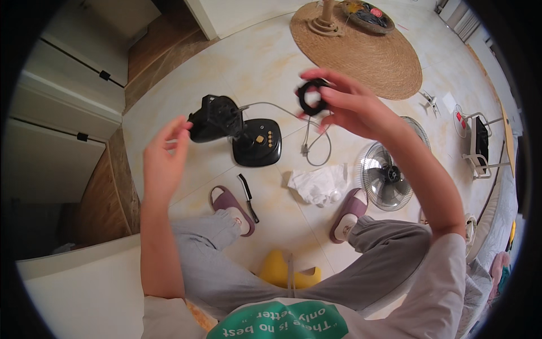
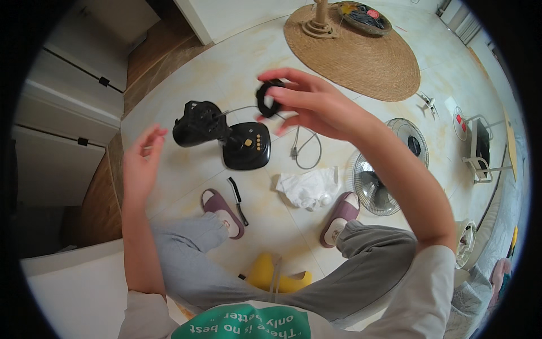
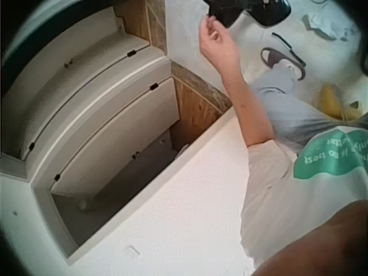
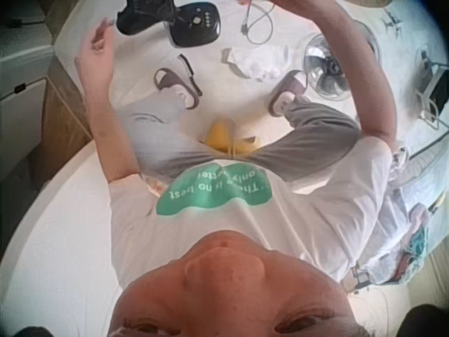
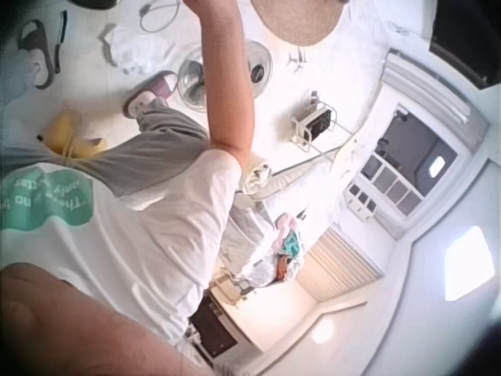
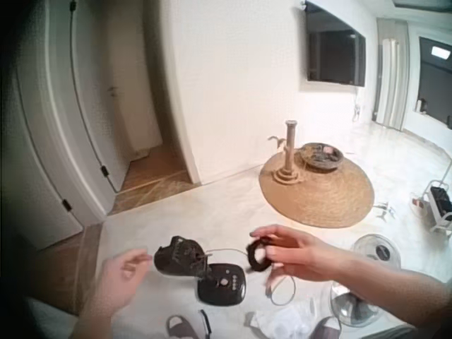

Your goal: The person assembles a small electric fan by attaching the motor housing to the fan blade, securing the front grille, and tightening the central nut. The person handles the fan blade, motor housing, and front grille during the process.

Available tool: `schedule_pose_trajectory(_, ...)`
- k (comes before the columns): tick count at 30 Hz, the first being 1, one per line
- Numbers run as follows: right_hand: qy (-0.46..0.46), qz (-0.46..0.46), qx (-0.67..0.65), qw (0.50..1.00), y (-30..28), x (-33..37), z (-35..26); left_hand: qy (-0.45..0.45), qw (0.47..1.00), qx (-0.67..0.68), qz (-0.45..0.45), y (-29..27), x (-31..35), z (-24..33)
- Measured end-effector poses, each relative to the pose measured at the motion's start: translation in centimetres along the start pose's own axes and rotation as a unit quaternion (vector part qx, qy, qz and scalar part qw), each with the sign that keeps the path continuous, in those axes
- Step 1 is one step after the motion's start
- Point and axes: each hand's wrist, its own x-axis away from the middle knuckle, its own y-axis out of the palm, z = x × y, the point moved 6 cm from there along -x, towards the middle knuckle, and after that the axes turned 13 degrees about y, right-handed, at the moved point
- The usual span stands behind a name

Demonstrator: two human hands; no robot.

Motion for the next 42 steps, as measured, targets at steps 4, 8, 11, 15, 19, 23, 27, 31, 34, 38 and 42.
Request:
schedule_pose_trajectory(4, -0.127, 0.129, 0.016, 0.983, 0.8, -6.6, 2.3, -0.074, 0.997, -0.020, 0.026, -2.2, 1.1, -4.9)
schedule_pose_trajectory(8, -0.157, 0.299, -0.156, 0.928, -0.5, -9.2, 10.0, -0.093, 0.994, -0.050, -0.027, -0.7, 1.1, -6.3)
schedule_pose_trajectory(11, -0.133, 0.346, -0.229, 0.900, -0.9, -11.0, 15.4, -0.101, 0.992, -0.055, -0.049, 0.8, -0.6, -6.6)
schedule_pose_trajectory(15, -0.229, 0.333, -0.266, 0.875, -1.6, -14.1, 17.6, -0.116, 0.986, -0.090, -0.078, 3.5, -2.1, -6.6)
schedule_pose_trajectory(19, -0.217, 0.330, -0.200, 0.896, -2.3, -16.2, 18.1, -0.059, 0.986, -0.135, -0.083, 5.8, -3.3, -5.7)
schedule_pose_trajectory(23, -0.171, 0.305, -0.104, 0.931, -1.9, -17.4, 18.4, -0.069, 0.979, -0.164, -0.097, 7.3, -4.0, -5.7)
schedule_pose_trajectory(27, -0.131, 0.293, -0.046, 0.946, -1.3, -18.5, 18.7, -0.082, 0.983, -0.138, -0.090, 8.3, -4.5, -6.0)
schedule_pose_trajectory(31, -0.098, 0.266, -0.059, 0.957, -0.3, -19.6, 19.2, -0.070, 0.982, -0.157, -0.075, 8.8, -4.8, -6.6)
schedule_pose_trajectory(34, -0.112, 0.331, 0.022, 0.937, -0.3, -19.8, 18.6, -0.059, 0.980, -0.179, -0.062, 8.9, -4.9, -6.7)
schedule_pose_trajectory(38, -0.125, 0.339, 0.089, 0.928, -0.6, -20.0, 17.9, -0.056, 0.975, -0.206, -0.066, 8.9, -5.0, -6.5)
schedule_pose_trajectory(42, -0.122, 0.249, 0.043, 0.960, -1.2, -20.2, 17.7, -0.055, 0.967, -0.239, -0.068, 8.7, -5.2, -6.1)
